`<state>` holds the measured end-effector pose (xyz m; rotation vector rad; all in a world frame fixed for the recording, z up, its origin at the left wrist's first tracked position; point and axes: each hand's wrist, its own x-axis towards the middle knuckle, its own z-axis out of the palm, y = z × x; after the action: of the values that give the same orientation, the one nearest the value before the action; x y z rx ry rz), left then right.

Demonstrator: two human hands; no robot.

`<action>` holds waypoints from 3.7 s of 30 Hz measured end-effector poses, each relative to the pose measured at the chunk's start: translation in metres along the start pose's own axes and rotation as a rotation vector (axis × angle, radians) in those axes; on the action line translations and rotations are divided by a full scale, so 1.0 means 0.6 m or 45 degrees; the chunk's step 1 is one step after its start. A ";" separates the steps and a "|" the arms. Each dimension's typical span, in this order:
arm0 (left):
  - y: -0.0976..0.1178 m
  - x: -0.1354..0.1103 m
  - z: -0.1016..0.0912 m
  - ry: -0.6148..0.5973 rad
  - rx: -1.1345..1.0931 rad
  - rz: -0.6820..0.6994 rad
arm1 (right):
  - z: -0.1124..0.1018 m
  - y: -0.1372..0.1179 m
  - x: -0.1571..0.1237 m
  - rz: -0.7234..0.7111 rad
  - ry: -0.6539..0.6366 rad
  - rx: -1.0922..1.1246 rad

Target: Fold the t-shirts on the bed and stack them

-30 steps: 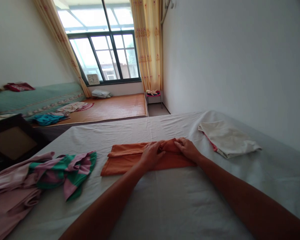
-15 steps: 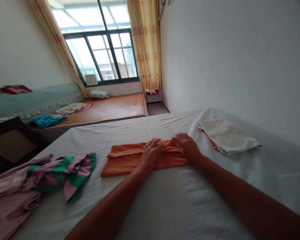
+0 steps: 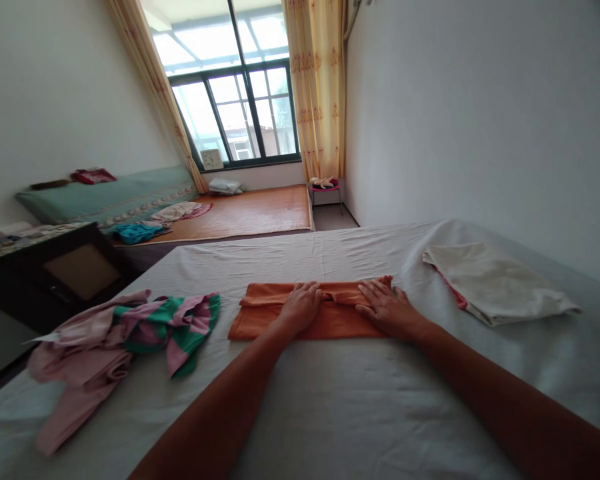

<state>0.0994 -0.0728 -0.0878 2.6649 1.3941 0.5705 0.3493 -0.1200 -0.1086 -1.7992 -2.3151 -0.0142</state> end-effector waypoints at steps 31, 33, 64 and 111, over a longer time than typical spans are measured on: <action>-0.179 -0.106 -0.083 -0.066 0.353 -0.820 | -0.006 -0.007 -0.011 -0.429 -0.051 0.243; -0.181 -0.110 -0.102 -0.076 0.339 -0.859 | -0.001 -0.006 -0.009 -0.439 0.003 0.264; 0.250 0.152 0.000 -0.553 -0.490 -0.337 | -0.037 0.145 0.004 0.356 0.661 0.682; 0.036 -0.038 0.032 0.194 -0.334 -0.003 | -0.192 0.066 0.009 0.492 0.910 1.754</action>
<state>0.1114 -0.1022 -0.1072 2.4557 1.2555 0.9053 0.4043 -0.1206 0.0004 -1.1024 -0.9148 0.6771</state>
